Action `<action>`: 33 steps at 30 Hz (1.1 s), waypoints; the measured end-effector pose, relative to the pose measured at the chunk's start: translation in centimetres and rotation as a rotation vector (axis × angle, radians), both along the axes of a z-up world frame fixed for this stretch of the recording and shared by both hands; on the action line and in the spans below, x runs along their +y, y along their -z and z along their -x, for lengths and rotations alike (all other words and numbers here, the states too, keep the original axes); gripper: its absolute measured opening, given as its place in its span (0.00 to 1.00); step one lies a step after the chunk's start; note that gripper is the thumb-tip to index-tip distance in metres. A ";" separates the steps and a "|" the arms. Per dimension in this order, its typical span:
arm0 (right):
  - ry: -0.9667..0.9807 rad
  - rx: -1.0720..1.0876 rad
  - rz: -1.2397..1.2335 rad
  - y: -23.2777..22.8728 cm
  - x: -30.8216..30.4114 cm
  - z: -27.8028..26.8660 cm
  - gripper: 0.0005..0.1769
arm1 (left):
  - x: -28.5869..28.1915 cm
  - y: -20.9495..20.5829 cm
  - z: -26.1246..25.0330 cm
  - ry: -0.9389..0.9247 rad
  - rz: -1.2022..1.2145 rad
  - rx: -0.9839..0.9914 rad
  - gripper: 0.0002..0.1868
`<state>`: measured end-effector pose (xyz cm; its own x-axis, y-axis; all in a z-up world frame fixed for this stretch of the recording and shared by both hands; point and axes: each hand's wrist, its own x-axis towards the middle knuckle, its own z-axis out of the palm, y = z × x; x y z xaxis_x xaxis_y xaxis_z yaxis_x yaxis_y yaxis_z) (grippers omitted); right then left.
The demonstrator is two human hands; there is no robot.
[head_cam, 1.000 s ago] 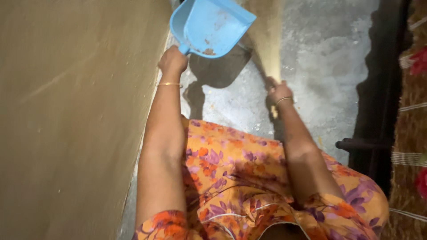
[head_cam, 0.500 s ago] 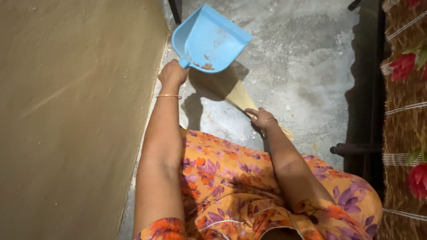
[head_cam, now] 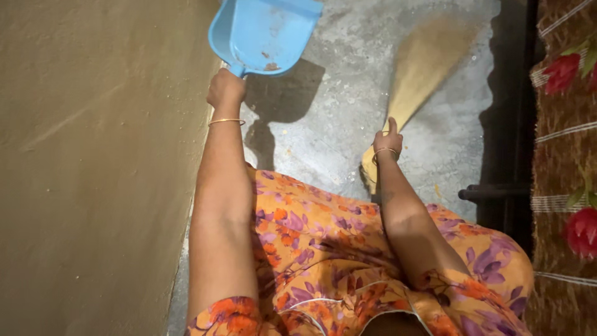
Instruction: The person sweeps debris from a floor into a blue dustpan using a short handheld broom while sitting on the ground.
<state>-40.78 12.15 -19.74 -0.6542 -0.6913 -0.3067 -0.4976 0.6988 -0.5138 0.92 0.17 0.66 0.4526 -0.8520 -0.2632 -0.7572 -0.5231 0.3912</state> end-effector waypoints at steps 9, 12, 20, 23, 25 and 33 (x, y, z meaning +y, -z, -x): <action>-0.112 -0.226 0.003 1.7 -1.1 -0.6 0.37 | -0.4 0.7 0.5 0.043 -0.036 -0.033 0.20; -0.294 -0.336 -0.023 0.1 -2.6 -1.0 0.36 | -0.6 1.2 0.9 0.062 -0.050 -0.041 0.18; -0.227 -0.276 0.311 0.8 -5.5 3.1 0.33 | 0.0 3.3 0.4 0.220 0.059 -0.122 0.17; 0.102 -0.076 0.477 2.1 -5.9 6.7 0.33 | 0.3 3.7 0.1 0.224 0.104 -0.093 0.20; 0.510 -0.395 0.493 2.3 -5.9 9.5 0.32 | 0.4 3.9 -0.1 0.221 0.122 -0.094 0.19; 0.631 -0.463 0.448 1.3 -5.5 16.3 0.36 | -0.4 4.1 -0.6 0.190 0.069 -0.121 0.18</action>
<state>-57.09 6.68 -20.99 -0.8306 -0.3638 -0.4217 0.2346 0.4581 -0.8574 1.48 -0.24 -3.46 0.3073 -0.9389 -0.1553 -0.8830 -0.3422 0.3214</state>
